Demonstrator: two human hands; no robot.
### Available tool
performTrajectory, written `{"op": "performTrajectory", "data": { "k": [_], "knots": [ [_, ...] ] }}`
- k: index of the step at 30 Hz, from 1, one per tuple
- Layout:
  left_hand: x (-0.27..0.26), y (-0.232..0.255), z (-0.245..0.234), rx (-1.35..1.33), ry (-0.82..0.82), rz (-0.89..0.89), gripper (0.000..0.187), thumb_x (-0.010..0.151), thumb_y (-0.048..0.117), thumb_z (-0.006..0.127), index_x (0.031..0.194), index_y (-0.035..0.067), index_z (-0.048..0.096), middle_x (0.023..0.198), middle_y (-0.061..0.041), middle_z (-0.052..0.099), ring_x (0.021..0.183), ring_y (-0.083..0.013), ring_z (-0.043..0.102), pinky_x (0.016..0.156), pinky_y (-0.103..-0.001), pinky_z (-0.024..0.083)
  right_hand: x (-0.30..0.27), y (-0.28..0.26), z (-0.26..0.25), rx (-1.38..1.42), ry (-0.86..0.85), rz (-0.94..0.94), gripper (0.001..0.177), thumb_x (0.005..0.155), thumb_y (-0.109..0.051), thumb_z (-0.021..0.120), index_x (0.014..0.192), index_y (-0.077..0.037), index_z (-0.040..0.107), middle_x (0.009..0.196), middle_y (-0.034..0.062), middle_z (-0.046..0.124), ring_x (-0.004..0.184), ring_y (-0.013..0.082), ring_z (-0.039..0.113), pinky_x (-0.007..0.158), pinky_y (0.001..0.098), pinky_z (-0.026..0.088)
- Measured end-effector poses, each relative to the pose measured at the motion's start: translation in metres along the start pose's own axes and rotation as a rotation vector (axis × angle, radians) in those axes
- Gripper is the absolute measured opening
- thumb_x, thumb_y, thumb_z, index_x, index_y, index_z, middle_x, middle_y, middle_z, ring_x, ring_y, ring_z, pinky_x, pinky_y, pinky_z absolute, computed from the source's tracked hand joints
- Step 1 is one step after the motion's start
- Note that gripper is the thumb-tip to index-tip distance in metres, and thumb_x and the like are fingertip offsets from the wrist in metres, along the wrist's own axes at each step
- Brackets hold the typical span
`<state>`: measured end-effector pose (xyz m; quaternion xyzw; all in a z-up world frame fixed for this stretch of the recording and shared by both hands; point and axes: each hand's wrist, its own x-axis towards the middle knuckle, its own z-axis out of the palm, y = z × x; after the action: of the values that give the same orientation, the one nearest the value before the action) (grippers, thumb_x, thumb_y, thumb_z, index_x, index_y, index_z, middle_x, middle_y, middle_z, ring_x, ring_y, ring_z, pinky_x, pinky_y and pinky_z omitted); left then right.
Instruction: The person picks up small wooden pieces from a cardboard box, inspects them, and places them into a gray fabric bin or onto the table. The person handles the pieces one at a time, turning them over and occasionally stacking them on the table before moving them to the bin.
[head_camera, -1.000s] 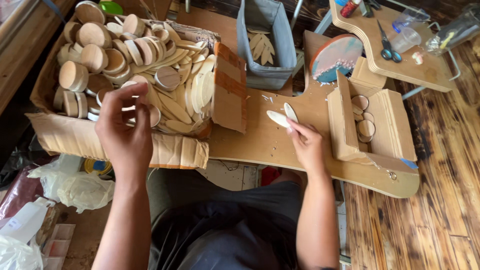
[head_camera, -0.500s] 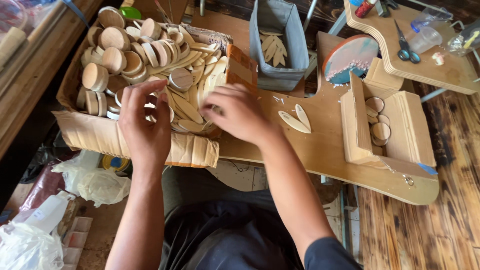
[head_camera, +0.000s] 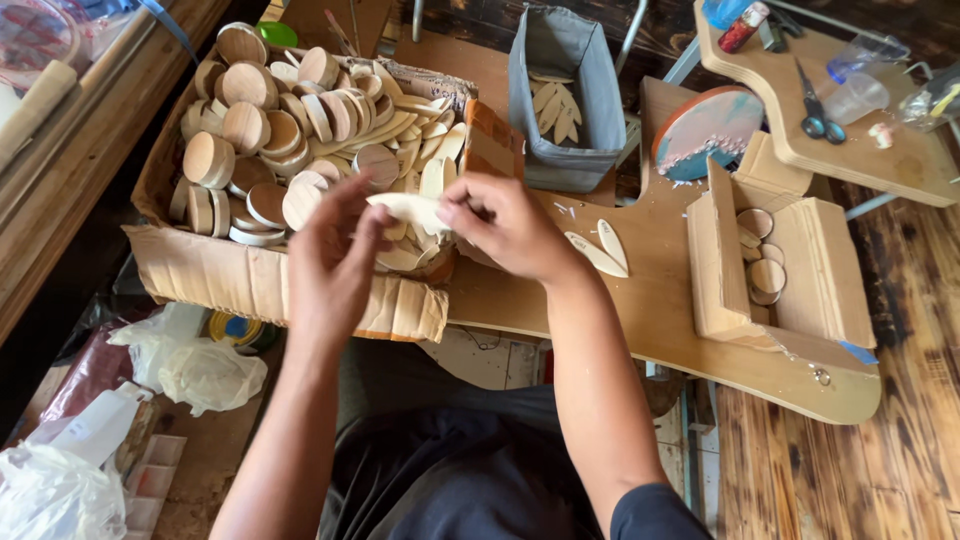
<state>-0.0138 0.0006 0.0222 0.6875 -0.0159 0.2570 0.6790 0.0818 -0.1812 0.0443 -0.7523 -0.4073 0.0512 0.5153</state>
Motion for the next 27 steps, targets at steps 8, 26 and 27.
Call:
{"op": "performTrajectory", "data": {
  "k": [8, 26, 27],
  "knots": [
    [-0.013, -0.008, 0.035, -0.574, -0.002, -0.23, 0.034, 0.105, 0.005, 0.052, 0.132, -0.014, 0.056, 0.114, -0.028, 0.07, 0.102, -0.0282, 0.073, 0.089, -0.041, 0.064, -0.034, 0.001, 0.012, -0.056, 0.428, -0.215, 0.028, 0.09, -0.011, 0.082, 0.118, -0.011, 0.078, 0.102, 0.0079, 0.069, 0.085, 0.0122, 0.063, 0.083, 0.0291, 0.055],
    [-0.009, -0.019, 0.026, -0.333, -0.061, -0.196, 0.027, 0.107, 0.018, 0.056, 0.093, -0.005, 0.063, 0.071, -0.023, 0.072, 0.06, -0.0276, 0.077, 0.061, -0.039, 0.067, -0.05, 0.017, 0.016, 0.269, 0.463, 0.018, 0.031, 0.106, -0.017, 0.057, 0.084, 0.0, 0.07, 0.055, 0.0094, 0.06, 0.044, 0.0106, 0.056, 0.043, 0.0221, 0.048],
    [-0.009, -0.019, 0.026, -0.338, -0.062, -0.193, 0.027, 0.107, 0.018, 0.056, 0.093, -0.005, 0.063, 0.071, -0.023, 0.071, 0.06, -0.0278, 0.077, 0.06, -0.04, 0.067, -0.051, 0.016, 0.016, 0.281, 0.465, 0.016, 0.034, 0.107, -0.018, 0.055, 0.083, 0.0, 0.07, 0.055, 0.0105, 0.061, 0.044, 0.0116, 0.056, 0.044, 0.0224, 0.049]
  ]
}}
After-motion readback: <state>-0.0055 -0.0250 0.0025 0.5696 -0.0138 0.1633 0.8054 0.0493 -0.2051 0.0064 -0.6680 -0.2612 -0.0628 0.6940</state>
